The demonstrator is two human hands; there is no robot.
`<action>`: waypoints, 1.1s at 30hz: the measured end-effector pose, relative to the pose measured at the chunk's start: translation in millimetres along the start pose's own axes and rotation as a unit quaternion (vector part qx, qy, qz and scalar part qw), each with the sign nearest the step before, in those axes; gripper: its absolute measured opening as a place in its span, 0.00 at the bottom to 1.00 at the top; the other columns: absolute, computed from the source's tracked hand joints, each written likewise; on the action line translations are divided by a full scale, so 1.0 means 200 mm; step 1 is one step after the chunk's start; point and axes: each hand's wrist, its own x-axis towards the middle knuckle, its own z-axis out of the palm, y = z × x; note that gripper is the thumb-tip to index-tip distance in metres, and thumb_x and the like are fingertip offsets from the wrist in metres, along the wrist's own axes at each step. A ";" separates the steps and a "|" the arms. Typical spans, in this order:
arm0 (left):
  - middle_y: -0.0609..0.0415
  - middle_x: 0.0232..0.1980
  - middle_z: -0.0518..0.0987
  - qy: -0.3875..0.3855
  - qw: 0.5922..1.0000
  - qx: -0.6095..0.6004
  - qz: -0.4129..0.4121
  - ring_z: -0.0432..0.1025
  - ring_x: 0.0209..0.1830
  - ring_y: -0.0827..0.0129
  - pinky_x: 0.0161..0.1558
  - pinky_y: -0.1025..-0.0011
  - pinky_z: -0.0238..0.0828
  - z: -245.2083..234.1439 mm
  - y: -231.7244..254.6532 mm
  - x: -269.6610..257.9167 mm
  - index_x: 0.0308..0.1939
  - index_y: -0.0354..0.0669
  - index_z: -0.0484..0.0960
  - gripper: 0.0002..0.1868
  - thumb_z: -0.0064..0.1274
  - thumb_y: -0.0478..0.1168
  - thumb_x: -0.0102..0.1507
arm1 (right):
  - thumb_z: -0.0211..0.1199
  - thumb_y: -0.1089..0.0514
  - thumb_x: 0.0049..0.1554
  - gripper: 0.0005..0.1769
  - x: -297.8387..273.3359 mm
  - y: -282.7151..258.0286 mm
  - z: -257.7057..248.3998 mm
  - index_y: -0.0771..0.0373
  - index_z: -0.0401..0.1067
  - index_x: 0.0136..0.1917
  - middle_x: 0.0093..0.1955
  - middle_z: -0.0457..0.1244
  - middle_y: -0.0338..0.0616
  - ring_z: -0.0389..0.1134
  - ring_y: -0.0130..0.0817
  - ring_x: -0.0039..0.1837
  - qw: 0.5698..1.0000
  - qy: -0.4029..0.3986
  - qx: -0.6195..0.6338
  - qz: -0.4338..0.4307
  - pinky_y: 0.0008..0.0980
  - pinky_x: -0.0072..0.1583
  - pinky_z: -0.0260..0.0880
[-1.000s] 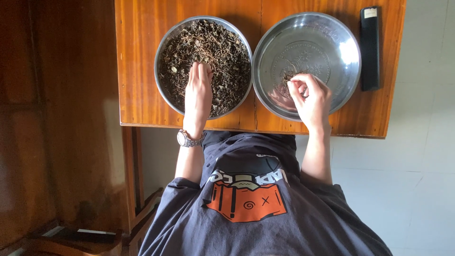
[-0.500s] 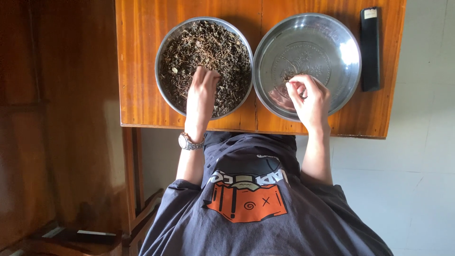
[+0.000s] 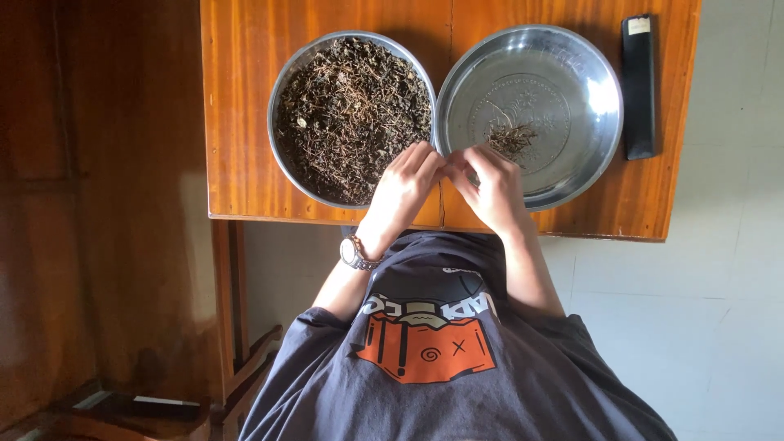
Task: Manually sorting dried tea leaves by picking out stems and debris and placing them in a separate tray.
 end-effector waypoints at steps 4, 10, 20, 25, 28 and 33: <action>0.59 0.34 0.72 -0.008 1.000 0.004 0.001 0.75 0.36 0.69 0.40 0.72 0.77 -0.02 0.00 0.01 0.35 0.44 0.77 0.09 0.65 0.37 0.60 | 0.68 0.62 0.63 0.04 0.00 -0.01 -0.01 0.62 0.76 0.46 0.36 0.68 0.45 0.71 0.40 0.38 1.000 -0.008 0.005 0.008 0.34 0.37 0.71; 0.58 0.34 0.71 -0.006 1.000 0.003 0.018 0.76 0.35 0.66 0.38 0.71 0.75 -0.02 -0.01 0.02 0.37 0.44 0.77 0.08 0.63 0.38 0.61 | 0.68 0.64 0.63 0.05 0.01 0.00 -0.04 0.64 0.74 0.45 0.33 0.66 0.46 0.69 0.41 0.35 1.000 -0.012 0.004 0.002 0.36 0.34 0.70; 0.51 0.45 0.75 -0.028 0.990 0.124 -0.067 0.75 0.45 0.64 0.43 0.68 0.77 -0.04 -0.24 0.00 0.45 0.43 0.81 0.05 0.55 0.35 0.66 | 0.67 0.68 0.65 0.02 -0.05 0.22 -0.17 0.66 0.76 0.51 0.37 0.67 0.47 0.68 0.37 0.37 0.998 0.052 -0.018 0.028 0.32 0.40 0.68; 0.34 0.68 0.67 -0.090 0.966 0.174 -0.170 0.66 0.68 0.44 0.61 0.49 0.73 -0.20 -0.22 0.03 0.68 0.37 0.72 0.23 0.53 0.39 0.70 | 0.64 0.72 0.68 0.04 -0.04 0.19 -0.29 0.70 0.75 0.56 0.44 0.69 0.54 0.69 0.41 0.42 0.994 0.083 -0.051 0.043 0.35 0.44 0.70; 0.32 0.74 0.62 -0.137 0.960 0.155 -0.190 0.61 0.72 0.38 0.65 0.42 0.67 -0.21 -0.22 0.00 0.69 0.37 0.72 0.25 0.56 0.36 0.68 | 0.67 0.72 0.67 0.05 -0.04 0.16 -0.33 0.70 0.75 0.56 0.45 0.69 0.54 0.70 0.43 0.44 0.993 0.081 -0.076 0.038 0.36 0.43 0.70; 0.39 0.67 0.71 -0.142 0.966 0.145 -0.162 0.67 0.68 0.46 0.59 0.51 0.74 -0.21 -0.29 -0.08 0.63 0.39 0.77 0.19 0.54 0.38 0.68 | 0.67 0.71 0.68 0.06 -0.04 0.18 -0.33 0.70 0.76 0.58 0.48 0.70 0.54 0.72 0.44 0.47 0.992 0.096 -0.075 0.036 0.36 0.45 0.74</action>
